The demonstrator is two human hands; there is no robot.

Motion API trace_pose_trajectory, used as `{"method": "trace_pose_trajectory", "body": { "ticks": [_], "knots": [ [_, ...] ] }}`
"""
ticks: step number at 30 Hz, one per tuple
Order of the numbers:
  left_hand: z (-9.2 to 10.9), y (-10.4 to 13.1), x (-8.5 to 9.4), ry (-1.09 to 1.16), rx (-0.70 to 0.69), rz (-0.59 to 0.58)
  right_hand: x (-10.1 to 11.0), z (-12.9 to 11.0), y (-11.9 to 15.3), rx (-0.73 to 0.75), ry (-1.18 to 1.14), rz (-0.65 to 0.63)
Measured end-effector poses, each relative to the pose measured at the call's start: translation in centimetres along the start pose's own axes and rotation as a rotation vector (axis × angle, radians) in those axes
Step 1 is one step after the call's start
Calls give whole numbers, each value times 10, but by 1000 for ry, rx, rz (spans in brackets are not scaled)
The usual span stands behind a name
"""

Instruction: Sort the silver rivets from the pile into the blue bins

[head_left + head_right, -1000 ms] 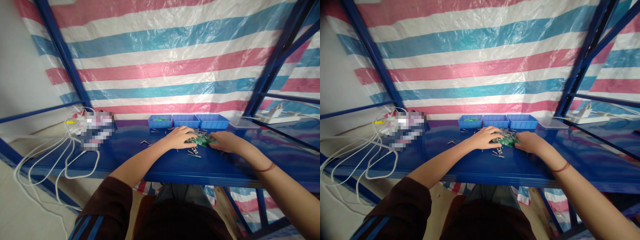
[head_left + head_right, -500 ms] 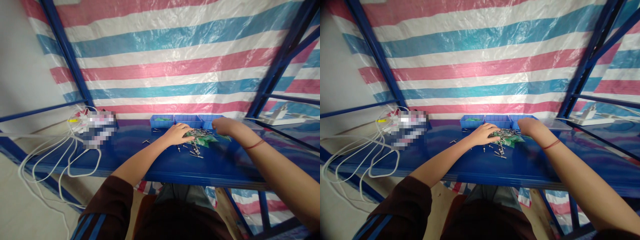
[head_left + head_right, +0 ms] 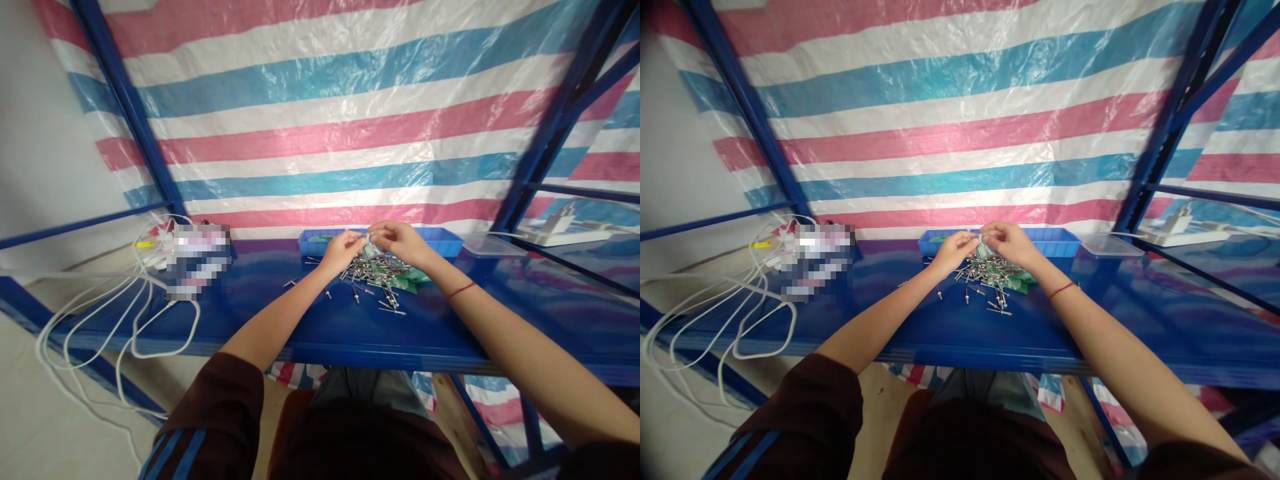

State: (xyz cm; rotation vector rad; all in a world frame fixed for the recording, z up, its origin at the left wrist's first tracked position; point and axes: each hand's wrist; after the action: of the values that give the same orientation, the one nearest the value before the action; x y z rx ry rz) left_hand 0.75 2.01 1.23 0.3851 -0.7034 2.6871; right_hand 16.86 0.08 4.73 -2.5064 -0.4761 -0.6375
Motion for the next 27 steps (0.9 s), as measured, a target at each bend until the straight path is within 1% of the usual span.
{"method": "trace_pose_trajectory", "body": {
  "ticks": [3,5,6,8,10,12,14,16,17,18,20,23,25,27],
  "knots": [
    [1,1,4,-98,-45,99,-3,2,4,-45,-53,90],
    [6,4,6,-241,-124,174,-4,0,6,-143,-74,130],
    [9,6,7,-331,-174,195,-4,-2,8,-210,-102,116],
    [17,12,9,-526,-283,184,-6,-8,10,-333,-207,49],
    [24,17,10,-693,-356,150,-8,-13,12,-386,-343,13],
    [28,20,11,-807,-385,111,-9,-15,13,-373,-450,48],
    [29,21,10,-857,-398,68,-8,-13,12,-324,-505,126],
    [27,20,7,-828,-408,32,-7,-9,11,-267,-484,229],
    [26,19,5,-783,-400,20,-6,-6,10,-234,-438,272],
    [25,18,3,-713,-373,13,-5,-4,10,-191,-365,305],
    [25,15,-1,-507,-265,13,-6,-2,10,-82,-151,340],
    [26,12,-4,-165,-74,27,-10,-6,14,89,212,314],
    [27,10,-4,-16,-11,19,-14,-11,18,172,392,248],
    [25,9,-1,60,12,-4,-19,-14,21,218,488,152]
  ]
}}
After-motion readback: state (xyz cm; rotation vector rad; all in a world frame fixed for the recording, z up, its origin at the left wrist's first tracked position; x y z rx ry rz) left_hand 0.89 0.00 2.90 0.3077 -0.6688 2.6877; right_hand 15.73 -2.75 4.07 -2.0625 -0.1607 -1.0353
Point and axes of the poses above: each hand's wrist, its own y-axis away from the middle knuckle, its own x-axis out of the back of the hand, z = x × y, and after that the axes turned 10 degrees about -z, right-handed
